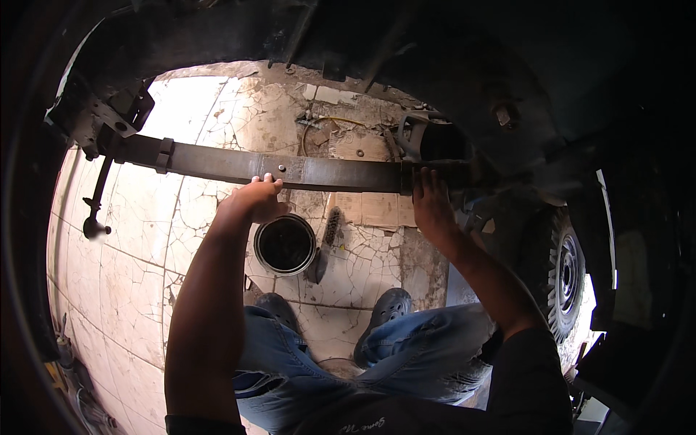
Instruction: The person is working underneath a vehicle, holding and adjusting a metal bar that appears to be part of the suspension system. They repeatedly reposition their hands along the bar, seemingly checking alignment or fitment.
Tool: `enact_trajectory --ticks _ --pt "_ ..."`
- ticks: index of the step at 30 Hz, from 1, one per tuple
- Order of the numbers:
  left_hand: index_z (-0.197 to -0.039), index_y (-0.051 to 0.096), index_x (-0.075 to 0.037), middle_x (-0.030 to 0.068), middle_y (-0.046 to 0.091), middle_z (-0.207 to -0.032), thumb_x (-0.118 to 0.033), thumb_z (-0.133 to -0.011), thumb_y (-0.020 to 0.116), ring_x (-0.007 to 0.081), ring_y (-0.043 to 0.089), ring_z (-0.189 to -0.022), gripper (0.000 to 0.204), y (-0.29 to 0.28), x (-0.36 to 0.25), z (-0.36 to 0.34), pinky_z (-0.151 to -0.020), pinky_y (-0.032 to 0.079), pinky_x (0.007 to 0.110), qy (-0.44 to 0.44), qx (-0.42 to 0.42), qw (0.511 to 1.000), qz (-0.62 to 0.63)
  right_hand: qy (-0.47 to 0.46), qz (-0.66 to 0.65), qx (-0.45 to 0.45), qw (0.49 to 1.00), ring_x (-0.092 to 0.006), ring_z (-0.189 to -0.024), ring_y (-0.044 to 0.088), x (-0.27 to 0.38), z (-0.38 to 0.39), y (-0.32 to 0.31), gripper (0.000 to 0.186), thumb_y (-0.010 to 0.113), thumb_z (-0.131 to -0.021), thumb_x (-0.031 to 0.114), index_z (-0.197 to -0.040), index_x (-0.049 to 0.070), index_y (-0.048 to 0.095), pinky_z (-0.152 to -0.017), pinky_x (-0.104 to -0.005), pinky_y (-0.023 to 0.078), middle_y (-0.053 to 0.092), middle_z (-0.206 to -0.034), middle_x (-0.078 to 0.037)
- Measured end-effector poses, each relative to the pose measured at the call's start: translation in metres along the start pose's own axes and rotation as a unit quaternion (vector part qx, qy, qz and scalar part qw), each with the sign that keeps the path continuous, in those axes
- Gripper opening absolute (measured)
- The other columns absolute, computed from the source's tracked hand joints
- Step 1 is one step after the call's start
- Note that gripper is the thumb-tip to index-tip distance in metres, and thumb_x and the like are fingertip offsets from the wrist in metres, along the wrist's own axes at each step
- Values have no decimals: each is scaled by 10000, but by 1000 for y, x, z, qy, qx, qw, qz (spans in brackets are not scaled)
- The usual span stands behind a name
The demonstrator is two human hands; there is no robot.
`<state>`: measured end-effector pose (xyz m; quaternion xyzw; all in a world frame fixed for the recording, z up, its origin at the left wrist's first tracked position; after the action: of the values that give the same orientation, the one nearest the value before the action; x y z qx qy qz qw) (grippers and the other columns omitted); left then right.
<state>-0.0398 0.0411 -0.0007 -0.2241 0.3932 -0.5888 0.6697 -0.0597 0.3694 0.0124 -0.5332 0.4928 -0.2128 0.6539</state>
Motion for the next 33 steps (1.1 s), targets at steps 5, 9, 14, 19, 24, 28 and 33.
enact_trajectory --ticks 5,9,14,19,24,28,33 --pt "-1463 284 -73 239 196 -1521 -471 -866 587 400 210 -1404 779 3 1 -1 -1131 266 433 -13 -2 1000 -26 22 -4 5 1000 -417 -1308 348 -7 -26 -2 565 477 -863 143 -1363 -93 359 -1087 -500 287 358 -1410 -290" --pt "-1459 293 -69 241 202 -1518 -473 -864 588 399 203 -1406 777 -1 -3 0 -1130 269 435 -4 -2 1000 -18 24 28 6 999 -408 -1313 339 -16 -34 1 585 490 -861 163 -1371 -90 354 -1087 -498 285 349 -1416 -283" --pt "-1460 300 -85 241 194 -1521 -469 -861 590 403 186 -1409 768 3 2 1 -1132 265 434 -5 -6 1000 -24 13 37 50 998 -420 -1324 323 4 -6 -3 591 497 -861 176 -1369 -92 359 -1089 -498 282 338 -1425 -281" --pt "-1460 305 -96 238 180 -1525 -461 -859 589 409 180 -1410 758 3 -4 2 -1131 265 441 -21 8 1000 -16 65 3 42 997 -424 -1325 325 2 -9 0 576 478 -867 158 -1373 -91 356 -1090 -516 277 335 -1430 -286" --pt "-1466 290 -95 237 170 -1529 -457 -860 585 407 176 -1412 764 -3 -10 4 -1131 262 447 -17 9 999 -29 44 -24 -7 999 -432 -1315 340 -20 -36 7 537 464 -863 130 -1341 -102 387 -1081 -520 286 355 -1413 -290" --pt "-1466 285 -91 239 170 -1528 -467 -860 586 404 177 -1412 775 3 2 2 -1129 267 449 -5 9 1000 -19 -11 -44 -11 999 -438 -1311 344 -9 -17 0 512 457 -865 111 -1325 -107 401 -1081 -514 288 366 -1400 -296" --pt "-1465 285 -86 239 178 -1526 -475 -860 587 408 182 -1409 780 3 -3 1 -1125 276 451 -9 15 1000 -20 -6 1 9 1000 -437 -1313 343 2 0 -4 517 461 -861 101 -1328 -111 394 -1089 -508 285 364 -1397 -304"
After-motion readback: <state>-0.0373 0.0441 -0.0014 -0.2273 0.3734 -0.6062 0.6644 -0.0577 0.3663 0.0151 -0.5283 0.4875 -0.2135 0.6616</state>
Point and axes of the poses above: each hand's wrist, its own z-axis away from the middle knuckle, its own y-axis out of the palm, x = y × z, the point moved 7 cm from there along -z, towards the middle knuckle
